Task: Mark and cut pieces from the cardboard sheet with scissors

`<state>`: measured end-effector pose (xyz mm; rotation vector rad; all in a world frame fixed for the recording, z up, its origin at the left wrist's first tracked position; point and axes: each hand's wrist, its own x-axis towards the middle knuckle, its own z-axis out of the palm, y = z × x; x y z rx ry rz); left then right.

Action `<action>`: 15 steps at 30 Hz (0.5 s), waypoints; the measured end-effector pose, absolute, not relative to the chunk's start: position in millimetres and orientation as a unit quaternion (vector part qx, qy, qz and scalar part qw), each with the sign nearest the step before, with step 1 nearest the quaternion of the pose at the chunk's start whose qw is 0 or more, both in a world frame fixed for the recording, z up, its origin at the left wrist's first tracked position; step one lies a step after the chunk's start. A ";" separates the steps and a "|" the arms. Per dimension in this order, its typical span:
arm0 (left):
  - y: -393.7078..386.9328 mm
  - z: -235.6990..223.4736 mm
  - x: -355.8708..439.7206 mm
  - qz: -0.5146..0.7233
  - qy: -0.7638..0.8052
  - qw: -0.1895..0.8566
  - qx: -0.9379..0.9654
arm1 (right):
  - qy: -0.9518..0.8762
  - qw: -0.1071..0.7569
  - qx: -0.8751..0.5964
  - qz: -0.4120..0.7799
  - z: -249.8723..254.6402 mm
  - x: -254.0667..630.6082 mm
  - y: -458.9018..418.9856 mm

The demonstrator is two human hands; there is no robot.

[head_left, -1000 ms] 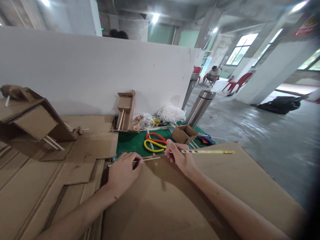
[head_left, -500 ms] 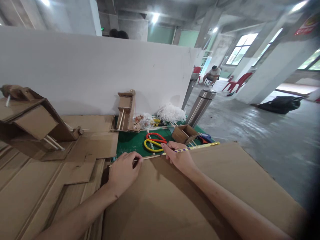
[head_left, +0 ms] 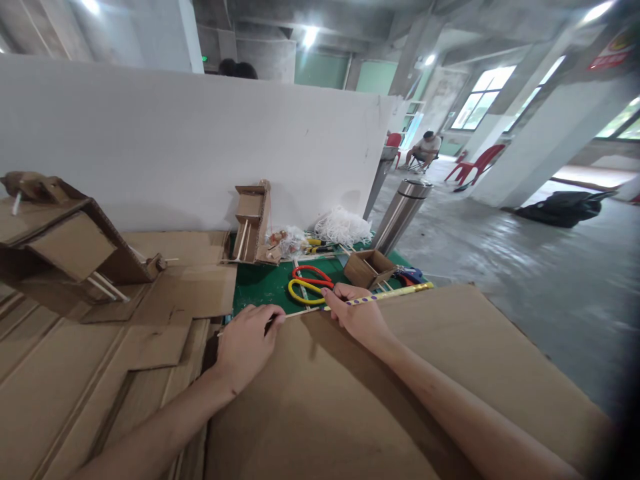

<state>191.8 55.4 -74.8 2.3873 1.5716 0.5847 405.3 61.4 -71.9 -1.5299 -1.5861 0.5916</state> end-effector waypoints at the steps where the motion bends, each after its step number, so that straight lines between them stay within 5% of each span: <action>1: 55.5 -75.1 191.5 0.202 0.531 0.110 0.816 | -0.632 0.416 -0.609 0.237 -71.3 405.2 61.2; 15: 56.1 -75.7 191.5 0.204 0.528 0.110 0.817 | -0.625 0.439 -0.601 0.236 -68.8 405.8 55.2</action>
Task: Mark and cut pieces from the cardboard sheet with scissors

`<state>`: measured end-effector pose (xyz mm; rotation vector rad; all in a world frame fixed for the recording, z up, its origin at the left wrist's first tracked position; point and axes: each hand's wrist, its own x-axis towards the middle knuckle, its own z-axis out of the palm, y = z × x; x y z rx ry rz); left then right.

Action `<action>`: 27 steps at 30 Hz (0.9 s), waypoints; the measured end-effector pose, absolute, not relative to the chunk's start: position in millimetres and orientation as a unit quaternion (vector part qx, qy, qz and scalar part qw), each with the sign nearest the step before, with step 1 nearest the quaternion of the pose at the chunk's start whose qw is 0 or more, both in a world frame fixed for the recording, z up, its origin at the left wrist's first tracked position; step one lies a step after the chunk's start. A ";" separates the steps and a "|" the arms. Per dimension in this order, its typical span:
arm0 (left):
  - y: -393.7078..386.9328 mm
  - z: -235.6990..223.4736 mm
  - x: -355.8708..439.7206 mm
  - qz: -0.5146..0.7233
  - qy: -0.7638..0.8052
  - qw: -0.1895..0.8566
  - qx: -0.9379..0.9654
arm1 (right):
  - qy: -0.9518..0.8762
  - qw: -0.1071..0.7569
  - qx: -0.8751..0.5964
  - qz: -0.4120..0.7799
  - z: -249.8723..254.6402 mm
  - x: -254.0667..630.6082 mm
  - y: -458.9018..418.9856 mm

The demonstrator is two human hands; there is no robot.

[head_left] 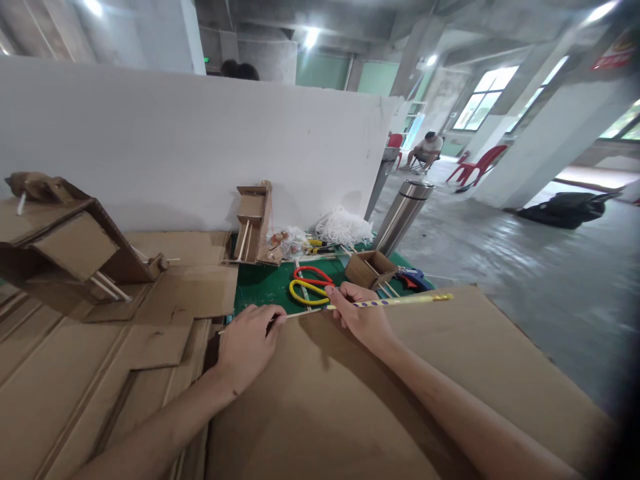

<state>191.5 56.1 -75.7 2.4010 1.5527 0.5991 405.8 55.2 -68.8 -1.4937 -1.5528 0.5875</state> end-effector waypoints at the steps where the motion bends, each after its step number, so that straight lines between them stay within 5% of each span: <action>1: 55.9 -75.9 191.2 0.202 0.531 0.113 0.815 | -0.627 0.440 -0.599 0.234 -68.0 405.5 54.0; 7: 53.4 -77.0 189.7 0.205 0.531 0.101 0.816 | -0.655 0.437 -0.599 0.147 -67.6 405.5 53.5; 16: 51.0 -71.0 188.3 0.191 0.547 0.095 0.810 | -0.749 0.262 -0.605 0.068 -66.5 398.1 56.1; 27: 50.1 -17.3 157.1 0.234 0.570 0.106 0.781 | -0.771 0.151 -0.616 0.063 -35.5 433.0 25.1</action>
